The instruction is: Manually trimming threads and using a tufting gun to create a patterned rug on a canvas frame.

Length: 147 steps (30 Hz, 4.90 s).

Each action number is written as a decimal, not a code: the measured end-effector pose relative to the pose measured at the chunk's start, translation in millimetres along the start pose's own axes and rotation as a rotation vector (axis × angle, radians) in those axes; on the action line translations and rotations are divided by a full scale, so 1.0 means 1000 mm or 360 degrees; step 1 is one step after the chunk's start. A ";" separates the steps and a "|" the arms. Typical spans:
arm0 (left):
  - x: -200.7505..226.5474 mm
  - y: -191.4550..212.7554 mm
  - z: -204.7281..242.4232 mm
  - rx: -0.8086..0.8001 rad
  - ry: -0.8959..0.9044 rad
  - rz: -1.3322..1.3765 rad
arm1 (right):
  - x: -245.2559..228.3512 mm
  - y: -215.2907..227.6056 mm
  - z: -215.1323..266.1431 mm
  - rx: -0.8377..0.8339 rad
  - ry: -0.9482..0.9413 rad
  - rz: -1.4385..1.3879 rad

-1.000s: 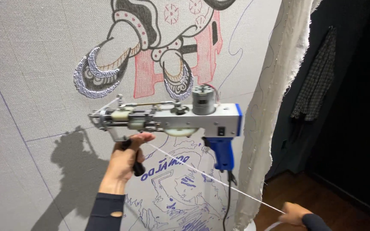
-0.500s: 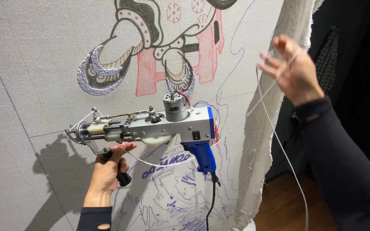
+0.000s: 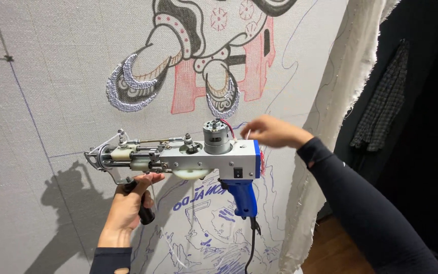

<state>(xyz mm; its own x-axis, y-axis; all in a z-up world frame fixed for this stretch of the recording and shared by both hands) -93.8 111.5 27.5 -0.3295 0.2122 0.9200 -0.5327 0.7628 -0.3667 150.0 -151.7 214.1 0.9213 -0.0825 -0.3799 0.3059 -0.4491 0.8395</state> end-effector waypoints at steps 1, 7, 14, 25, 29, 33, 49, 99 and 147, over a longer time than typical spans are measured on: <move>0.000 -0.001 -0.002 -0.0034 -0.0001 0.0009 | 0.013 -0.022 0.007 -0.0263 -0.0022 0.0053; 0.002 -0.016 -0.007 -0.0072 0.0000 -0.0006 | 0.029 -0.058 0.044 -0.0672 -0.0436 -0.0331; -0.009 -0.039 -0.019 -0.0047 -0.0009 -0.0010 | 0.006 -0.037 0.066 -0.0524 0.0062 -0.1558; -0.028 -0.110 -0.048 -0.0112 0.0092 -0.0122 | 0.043 -0.049 0.104 0.0157 -0.0190 -0.1532; -0.034 -0.141 -0.062 -0.0222 0.0087 -0.0167 | 0.044 -0.034 0.127 0.0398 -0.0272 -0.1413; -0.036 -0.180 -0.070 -0.0298 0.0175 -0.0195 | 0.035 -0.009 0.151 0.0567 -0.0298 -0.1339; -0.005 -0.269 -0.043 -0.0365 -0.0140 -0.0598 | 0.032 0.086 0.211 0.1074 -0.0141 0.0144; -0.025 -0.267 -0.080 -0.0318 -0.0119 -0.0561 | -0.012 0.135 0.152 0.0463 0.0145 0.1068; -0.041 -0.229 -0.160 -0.0320 -0.0197 -0.0719 | 0.036 0.125 0.087 -0.0317 -0.0574 0.1818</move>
<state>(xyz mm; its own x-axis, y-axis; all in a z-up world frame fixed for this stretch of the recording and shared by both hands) 166.4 25.7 95.9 -0.1971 -0.2308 0.9528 -0.4866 0.8668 0.1093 200.2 -287.8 272.0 0.5744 -0.5986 0.5583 -0.5780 0.1863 0.7945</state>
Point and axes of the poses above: each hand's wrist, its own z-axis away from the middle knuckle, its own y-axis out of the back of the hand, x = y × z, the point moved 5 cm from there along -z, towards the middle knuckle, and after that the axes turned 13 degrees about y, right-handed, at the moved point
